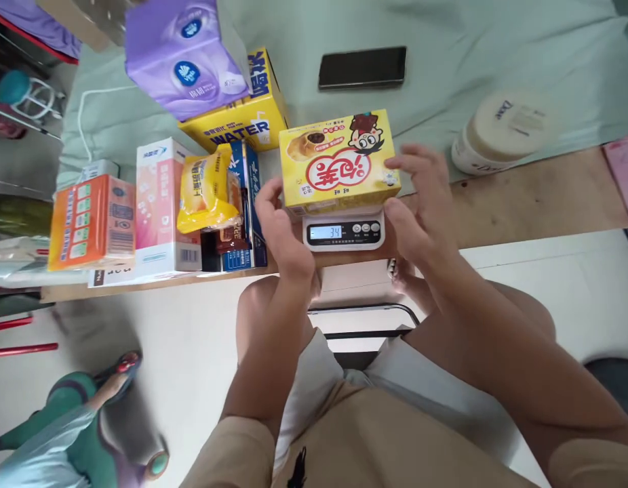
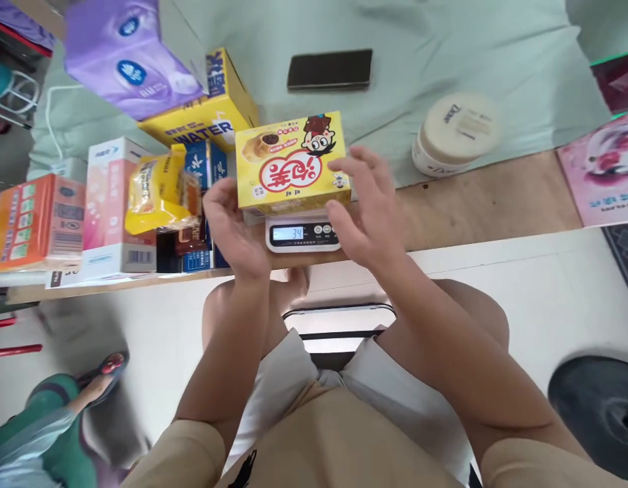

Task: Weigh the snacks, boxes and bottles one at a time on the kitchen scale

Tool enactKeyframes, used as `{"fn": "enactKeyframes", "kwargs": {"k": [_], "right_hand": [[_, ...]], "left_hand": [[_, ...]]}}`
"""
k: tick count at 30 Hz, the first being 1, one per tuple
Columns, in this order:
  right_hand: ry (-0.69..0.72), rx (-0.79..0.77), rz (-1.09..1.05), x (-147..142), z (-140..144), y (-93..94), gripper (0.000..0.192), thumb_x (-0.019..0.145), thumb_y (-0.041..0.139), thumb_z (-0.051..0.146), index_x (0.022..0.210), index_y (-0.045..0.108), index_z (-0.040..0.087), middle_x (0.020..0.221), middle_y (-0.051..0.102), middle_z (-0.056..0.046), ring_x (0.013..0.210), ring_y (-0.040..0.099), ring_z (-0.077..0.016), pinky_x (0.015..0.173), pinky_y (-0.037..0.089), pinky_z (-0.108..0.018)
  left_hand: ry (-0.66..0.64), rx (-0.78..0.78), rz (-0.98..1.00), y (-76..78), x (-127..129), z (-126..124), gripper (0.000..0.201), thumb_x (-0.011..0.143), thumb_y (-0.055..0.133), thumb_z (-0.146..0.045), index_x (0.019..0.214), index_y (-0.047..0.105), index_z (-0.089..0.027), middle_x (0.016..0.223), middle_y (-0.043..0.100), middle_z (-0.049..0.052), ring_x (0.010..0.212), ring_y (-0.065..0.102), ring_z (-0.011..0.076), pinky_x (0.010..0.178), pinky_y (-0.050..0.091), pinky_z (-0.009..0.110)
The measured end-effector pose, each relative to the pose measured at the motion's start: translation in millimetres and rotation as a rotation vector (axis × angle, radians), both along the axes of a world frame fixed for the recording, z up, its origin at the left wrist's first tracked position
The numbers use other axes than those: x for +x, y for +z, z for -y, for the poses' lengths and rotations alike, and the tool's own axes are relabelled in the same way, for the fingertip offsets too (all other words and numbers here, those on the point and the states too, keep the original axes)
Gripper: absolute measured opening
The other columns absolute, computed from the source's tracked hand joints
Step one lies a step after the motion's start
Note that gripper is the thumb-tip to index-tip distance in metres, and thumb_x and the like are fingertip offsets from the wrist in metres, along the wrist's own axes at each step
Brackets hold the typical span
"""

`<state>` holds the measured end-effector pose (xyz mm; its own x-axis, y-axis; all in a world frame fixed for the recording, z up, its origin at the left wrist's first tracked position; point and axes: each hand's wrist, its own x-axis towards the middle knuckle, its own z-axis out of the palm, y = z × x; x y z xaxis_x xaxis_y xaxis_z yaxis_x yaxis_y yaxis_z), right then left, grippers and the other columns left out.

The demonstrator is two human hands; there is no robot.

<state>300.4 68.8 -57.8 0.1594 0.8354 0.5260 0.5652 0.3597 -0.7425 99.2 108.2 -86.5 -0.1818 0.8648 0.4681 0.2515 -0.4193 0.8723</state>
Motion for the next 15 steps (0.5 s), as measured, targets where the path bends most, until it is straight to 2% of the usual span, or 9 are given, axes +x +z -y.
{"fn": "enactKeyframes", "kwargs": {"k": [3,8,12,15], "right_hand": [[-0.073,0.037,-0.056,13.8,-2.0,2.6,0.041,0.093,0.055,0.047,0.131,0.059,0.034,0.143,0.056,-0.007,0.139,0.053,-0.0321,0.118,0.044,-0.061],[-0.100,-0.060,-0.189,29.0,-10.0,-8.0,0.041,0.095,0.053,0.053,0.132,0.059,0.035,0.140,0.061,-0.006,0.137,0.056,-0.0314,0.109,0.048,-0.056],[-0.107,-0.080,-0.304,25.9,-17.7,-13.2,0.041,0.093,0.054,0.054,0.126,0.060,0.032,0.133,0.063,-0.004,0.132,0.060,-0.0288,0.112,0.049,-0.053],[-0.081,-0.147,-0.275,18.5,-20.1,-8.2,0.036,0.097,0.047,0.050,0.126,0.057,0.033,0.135,0.061,-0.004,0.138,0.058,-0.0267,0.115,0.049,-0.050]], "left_hand": [[0.031,0.032,0.064,-10.7,-17.7,-11.8,0.062,0.098,0.038,-0.072,0.135,0.053,-0.025,0.141,0.059,0.009,0.137,0.055,0.0256,0.121,0.043,0.043],[-0.040,-0.001,0.069,-24.4,-35.3,-19.0,0.068,0.093,0.042,-0.078,0.134,0.054,-0.025,0.142,0.059,0.010,0.138,0.055,0.0266,0.118,0.047,0.042],[-0.201,-0.091,0.108,-27.7,-39.1,-18.2,0.071,0.090,0.047,-0.080,0.140,0.052,-0.031,0.149,0.056,0.008,0.145,0.051,0.0286,0.122,0.046,0.045],[-0.314,-0.155,0.156,-28.6,-39.3,-18.7,0.073,0.087,0.049,-0.083,0.145,0.049,-0.038,0.156,0.051,0.004,0.151,0.046,0.0306,0.126,0.042,0.047]]}}
